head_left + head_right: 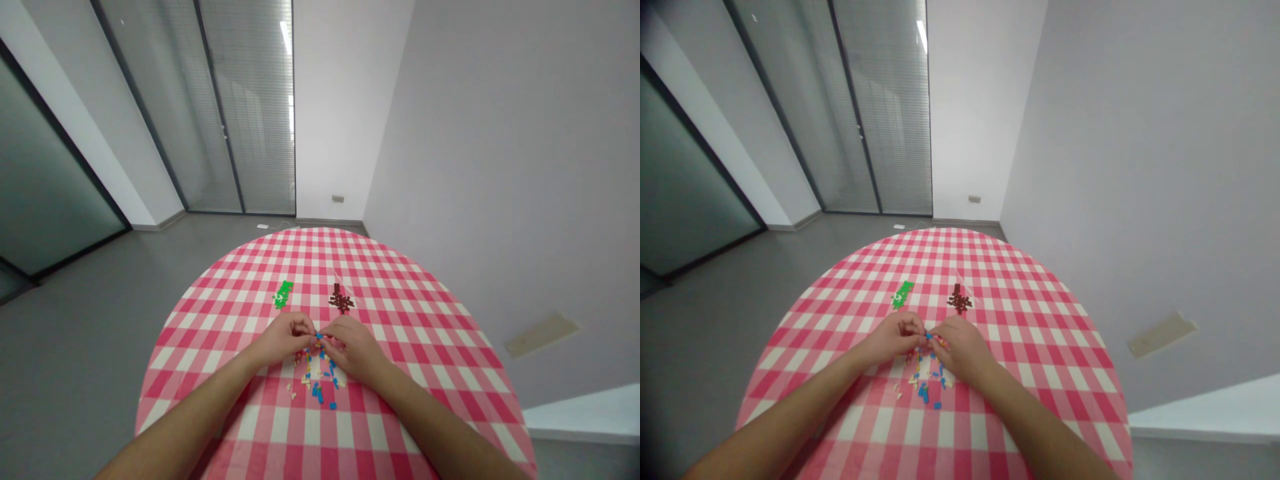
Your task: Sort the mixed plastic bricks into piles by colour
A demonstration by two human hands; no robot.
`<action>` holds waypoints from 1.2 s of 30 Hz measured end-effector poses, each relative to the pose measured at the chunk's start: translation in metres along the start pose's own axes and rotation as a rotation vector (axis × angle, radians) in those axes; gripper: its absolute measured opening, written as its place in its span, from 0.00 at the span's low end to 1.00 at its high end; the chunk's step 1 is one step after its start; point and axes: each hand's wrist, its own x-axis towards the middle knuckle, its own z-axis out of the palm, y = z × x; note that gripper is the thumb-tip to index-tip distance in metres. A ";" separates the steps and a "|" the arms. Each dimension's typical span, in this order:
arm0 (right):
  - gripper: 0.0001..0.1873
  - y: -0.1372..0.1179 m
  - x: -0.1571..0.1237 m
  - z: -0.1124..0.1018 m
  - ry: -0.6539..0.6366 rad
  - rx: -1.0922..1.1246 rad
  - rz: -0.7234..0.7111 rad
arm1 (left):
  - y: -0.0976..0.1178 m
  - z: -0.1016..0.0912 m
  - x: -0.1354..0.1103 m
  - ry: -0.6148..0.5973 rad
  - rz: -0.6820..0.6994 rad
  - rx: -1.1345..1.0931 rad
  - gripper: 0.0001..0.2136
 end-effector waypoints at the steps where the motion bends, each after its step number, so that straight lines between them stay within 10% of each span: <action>1: 0.06 0.000 0.000 -0.001 0.003 0.000 0.003 | 0.000 0.000 0.000 0.000 -0.001 -0.003 0.07; 16: 0.12 0.046 -0.002 -0.049 -0.167 -0.176 0.466 | 0.003 -0.023 -0.004 0.092 0.050 0.412 0.06; 36: 0.12 0.044 -0.002 -0.049 -0.370 -0.124 0.404 | -0.002 -0.032 -0.008 -0.244 0.117 0.587 0.12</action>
